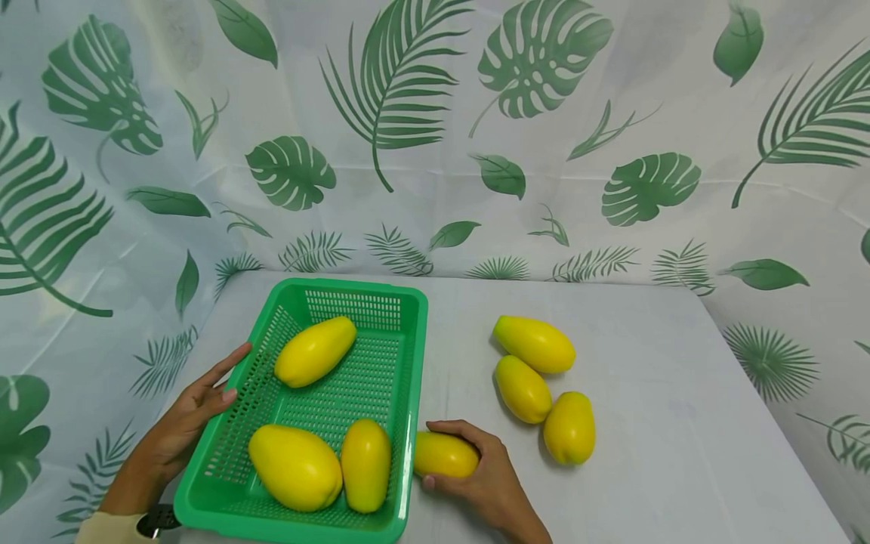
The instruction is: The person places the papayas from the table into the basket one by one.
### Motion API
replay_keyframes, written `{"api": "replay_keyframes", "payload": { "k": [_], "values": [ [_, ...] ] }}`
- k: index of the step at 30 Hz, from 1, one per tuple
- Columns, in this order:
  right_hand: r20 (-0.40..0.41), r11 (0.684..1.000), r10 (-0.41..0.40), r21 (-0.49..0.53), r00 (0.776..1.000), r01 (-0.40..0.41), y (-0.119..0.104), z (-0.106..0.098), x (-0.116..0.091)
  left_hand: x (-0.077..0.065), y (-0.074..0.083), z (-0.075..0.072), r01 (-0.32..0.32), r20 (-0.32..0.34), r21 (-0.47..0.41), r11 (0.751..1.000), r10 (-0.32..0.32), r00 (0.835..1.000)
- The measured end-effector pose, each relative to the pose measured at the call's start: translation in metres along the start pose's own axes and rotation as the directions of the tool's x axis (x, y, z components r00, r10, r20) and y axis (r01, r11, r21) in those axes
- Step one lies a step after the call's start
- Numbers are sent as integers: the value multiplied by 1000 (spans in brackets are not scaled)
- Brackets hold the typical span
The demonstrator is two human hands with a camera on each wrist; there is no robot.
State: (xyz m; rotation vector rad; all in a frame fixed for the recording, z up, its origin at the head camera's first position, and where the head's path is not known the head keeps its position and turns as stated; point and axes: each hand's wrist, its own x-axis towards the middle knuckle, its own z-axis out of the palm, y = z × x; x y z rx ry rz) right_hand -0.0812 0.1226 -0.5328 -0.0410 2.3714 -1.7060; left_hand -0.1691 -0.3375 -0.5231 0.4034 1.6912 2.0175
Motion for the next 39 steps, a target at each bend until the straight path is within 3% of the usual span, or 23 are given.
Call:
{"api": "replay_keyframes", "payload": {
  "k": [9, 16, 27, 39],
  "values": [
    [-19, 999, -9, 52, 1000, 10, -2, -3, -1, 0, 1, 1, -7, 60, -112, 994, 14, 998],
    [-40, 998, -22, 63, 999, 24, -1, -5, 0, -1, 1, 1, -13, 15, -2, 1000, 13, 1000],
    [-47, 997, 5, 80, 999, -2, -6, -9, 0, 0, 1, 2, -10, -37, 91, 996, 13, 999],
    [-59, 996, 39, 85, 998, -34, -16, -13, 2, 0, 0, 1, -22, 58, -98, 995, 28, 998]
  ]
}}
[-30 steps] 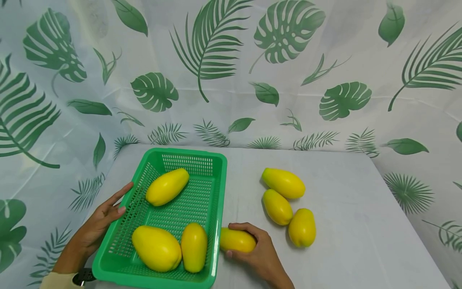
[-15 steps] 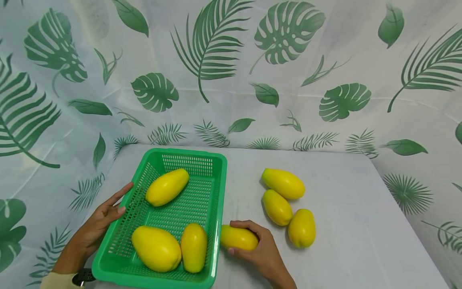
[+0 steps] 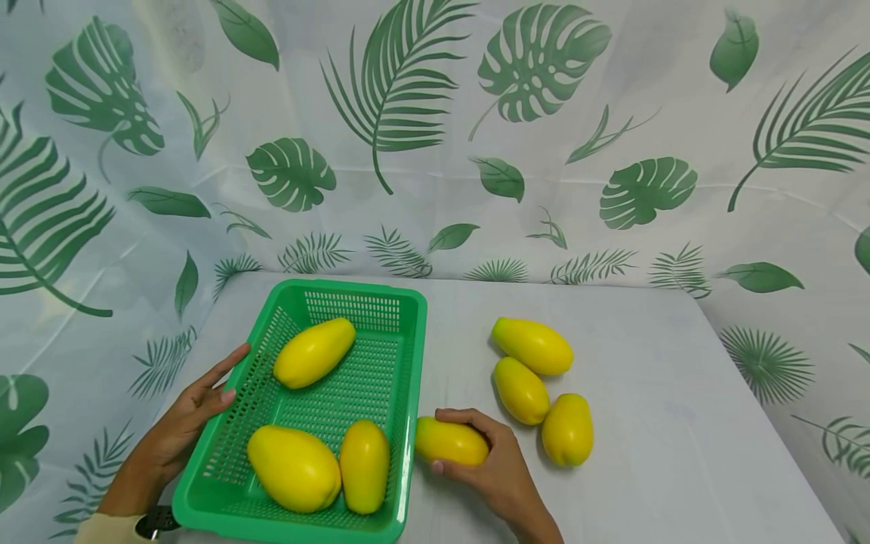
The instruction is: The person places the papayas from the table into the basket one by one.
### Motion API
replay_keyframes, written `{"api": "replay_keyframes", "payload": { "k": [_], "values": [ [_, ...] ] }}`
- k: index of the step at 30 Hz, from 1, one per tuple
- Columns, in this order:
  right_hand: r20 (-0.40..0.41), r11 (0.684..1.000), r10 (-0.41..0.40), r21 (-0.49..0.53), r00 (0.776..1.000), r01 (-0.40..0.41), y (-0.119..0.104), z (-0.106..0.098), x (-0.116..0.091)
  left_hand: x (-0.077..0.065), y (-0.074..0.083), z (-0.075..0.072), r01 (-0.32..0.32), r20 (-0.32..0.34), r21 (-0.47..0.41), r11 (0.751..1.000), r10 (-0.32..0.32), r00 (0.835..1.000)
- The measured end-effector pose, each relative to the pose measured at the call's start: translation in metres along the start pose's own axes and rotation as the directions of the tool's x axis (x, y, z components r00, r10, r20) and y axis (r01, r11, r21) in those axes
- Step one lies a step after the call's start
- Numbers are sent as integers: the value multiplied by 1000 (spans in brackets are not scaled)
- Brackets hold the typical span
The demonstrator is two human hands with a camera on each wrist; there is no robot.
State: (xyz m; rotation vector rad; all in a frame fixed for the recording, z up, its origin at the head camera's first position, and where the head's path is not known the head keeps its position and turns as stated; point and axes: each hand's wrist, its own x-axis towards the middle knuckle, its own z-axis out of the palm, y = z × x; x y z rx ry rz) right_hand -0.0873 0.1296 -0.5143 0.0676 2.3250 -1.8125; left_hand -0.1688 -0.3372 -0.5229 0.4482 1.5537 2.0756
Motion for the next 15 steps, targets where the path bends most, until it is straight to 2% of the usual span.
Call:
{"api": "replay_keyframes", "payload": {
  "k": [12, 15],
  "values": [
    [-11, 1000, -10, 3, 1000, 10, -8, -2, 3, 1, -1, -2, 0, 54, -143, 990, 8, 999],
    [-12, 1000, -19, 3, 1000, 19, -9, -2, 3, 1, 0, -1, 0, 59, -152, 988, 9, 998]
  ]
}}
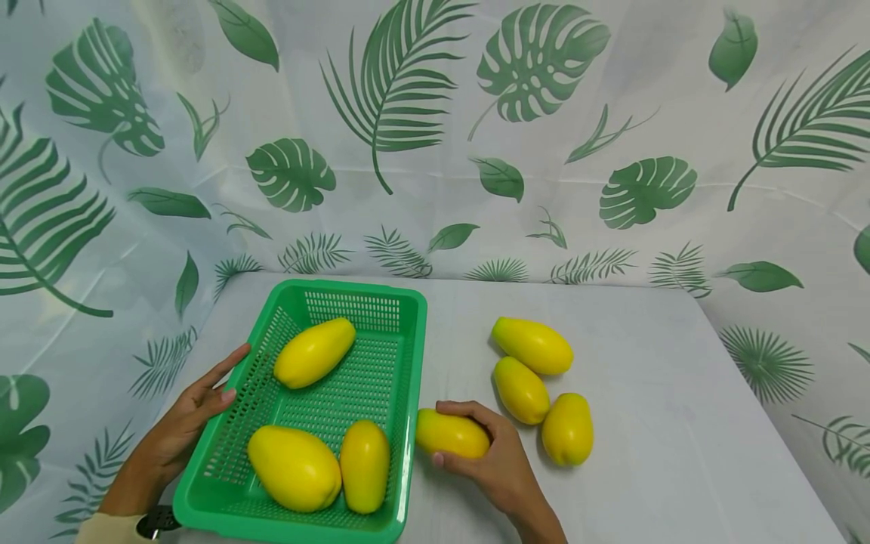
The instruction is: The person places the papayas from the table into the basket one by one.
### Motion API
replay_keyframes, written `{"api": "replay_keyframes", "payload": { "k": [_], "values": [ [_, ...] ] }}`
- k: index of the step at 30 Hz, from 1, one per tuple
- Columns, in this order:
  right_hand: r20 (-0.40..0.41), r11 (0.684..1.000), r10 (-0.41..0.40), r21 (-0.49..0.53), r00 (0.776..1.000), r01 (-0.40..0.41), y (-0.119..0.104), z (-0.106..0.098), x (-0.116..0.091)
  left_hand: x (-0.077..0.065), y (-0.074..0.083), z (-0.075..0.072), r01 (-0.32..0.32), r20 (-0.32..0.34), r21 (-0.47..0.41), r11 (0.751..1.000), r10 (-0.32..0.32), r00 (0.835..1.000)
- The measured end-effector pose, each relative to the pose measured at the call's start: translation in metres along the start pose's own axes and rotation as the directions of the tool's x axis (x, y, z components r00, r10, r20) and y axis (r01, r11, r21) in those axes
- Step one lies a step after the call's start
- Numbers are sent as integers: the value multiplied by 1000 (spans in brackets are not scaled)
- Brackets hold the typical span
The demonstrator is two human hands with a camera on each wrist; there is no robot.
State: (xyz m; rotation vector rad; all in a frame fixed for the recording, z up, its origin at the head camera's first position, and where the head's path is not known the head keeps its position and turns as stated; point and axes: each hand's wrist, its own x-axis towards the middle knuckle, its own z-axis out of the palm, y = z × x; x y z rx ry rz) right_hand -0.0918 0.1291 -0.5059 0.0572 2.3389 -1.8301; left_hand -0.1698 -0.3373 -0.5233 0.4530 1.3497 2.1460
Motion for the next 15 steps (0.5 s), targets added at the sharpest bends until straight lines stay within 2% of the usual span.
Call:
{"api": "replay_keyframes", "payload": {
  "k": [6, 12, 15],
  "values": [
    [-7, 1000, -20, -7, 1000, 20, -1, -1, 1, 0, -1, 1, 4, -42, 86, 996, -1, 999],
    [-8, 999, -36, 2, 999, 36, -3, -1, 2, 0, -1, 0, -8, -16, 68, 998, 10, 1000],
    [-5, 999, -44, 10, 999, 44, -4, -2, 2, -1, 0, 1, -2, -42, 125, 992, 7, 999]
  ]
}}
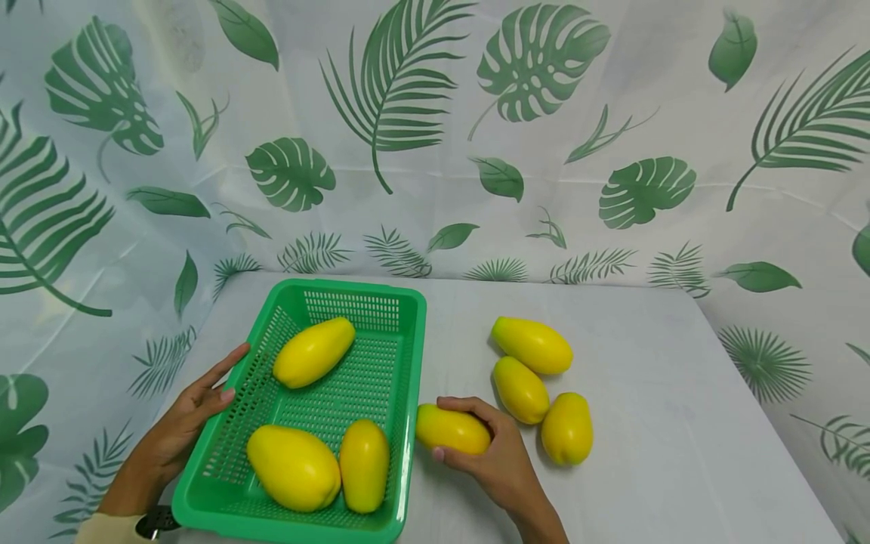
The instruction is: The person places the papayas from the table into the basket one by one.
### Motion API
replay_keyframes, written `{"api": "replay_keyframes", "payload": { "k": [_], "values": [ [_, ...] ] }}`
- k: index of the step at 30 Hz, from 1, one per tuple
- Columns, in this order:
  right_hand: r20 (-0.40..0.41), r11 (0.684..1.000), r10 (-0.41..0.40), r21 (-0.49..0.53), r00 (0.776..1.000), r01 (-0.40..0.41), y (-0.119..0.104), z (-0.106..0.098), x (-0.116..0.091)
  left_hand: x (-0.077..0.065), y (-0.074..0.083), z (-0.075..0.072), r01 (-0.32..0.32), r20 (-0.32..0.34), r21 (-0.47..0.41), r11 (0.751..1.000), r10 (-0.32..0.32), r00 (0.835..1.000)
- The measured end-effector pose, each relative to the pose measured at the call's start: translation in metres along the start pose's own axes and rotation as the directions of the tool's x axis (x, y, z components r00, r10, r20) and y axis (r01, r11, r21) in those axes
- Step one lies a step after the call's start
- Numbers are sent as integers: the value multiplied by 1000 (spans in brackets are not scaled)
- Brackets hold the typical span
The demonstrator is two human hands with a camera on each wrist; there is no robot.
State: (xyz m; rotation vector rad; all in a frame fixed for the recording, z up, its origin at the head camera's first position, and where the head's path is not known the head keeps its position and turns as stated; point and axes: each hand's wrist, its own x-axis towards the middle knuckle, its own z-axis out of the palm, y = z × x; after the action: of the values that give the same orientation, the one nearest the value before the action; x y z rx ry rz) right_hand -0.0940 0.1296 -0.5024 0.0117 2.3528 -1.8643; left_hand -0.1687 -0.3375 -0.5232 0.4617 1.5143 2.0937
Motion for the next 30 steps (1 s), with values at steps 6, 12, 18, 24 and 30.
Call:
{"api": "replay_keyframes", "payload": {
  "k": [6, 12, 18, 24, 30],
  "values": [
    [-2, 1000, -3, 7, 1000, 3, -1, -1, -1, -1, 0, 3, 21, -90, 168, 986, -6, 996],
    [-14, 1000, 12, 5, 1000, -12, -5, -2, -2, 0, 1, 5, 78, -173, 283, 956, -29, 984],
    [-19, 1000, 18, 13, 1000, -18, -8, -5, -4, 0, 1, 6, 92, -189, 314, 945, -33, 981],
    [-18, 1000, -7, 25, 1000, 7, -10, -8, -5, -1, 1, 6, 68, -170, 300, 952, -17, 985],
    [-19, 999, -24, 45, 1000, 25, -12, -9, -5, 0, 3, 7, 95, -190, 315, 944, -36, 981]
  ]
}}
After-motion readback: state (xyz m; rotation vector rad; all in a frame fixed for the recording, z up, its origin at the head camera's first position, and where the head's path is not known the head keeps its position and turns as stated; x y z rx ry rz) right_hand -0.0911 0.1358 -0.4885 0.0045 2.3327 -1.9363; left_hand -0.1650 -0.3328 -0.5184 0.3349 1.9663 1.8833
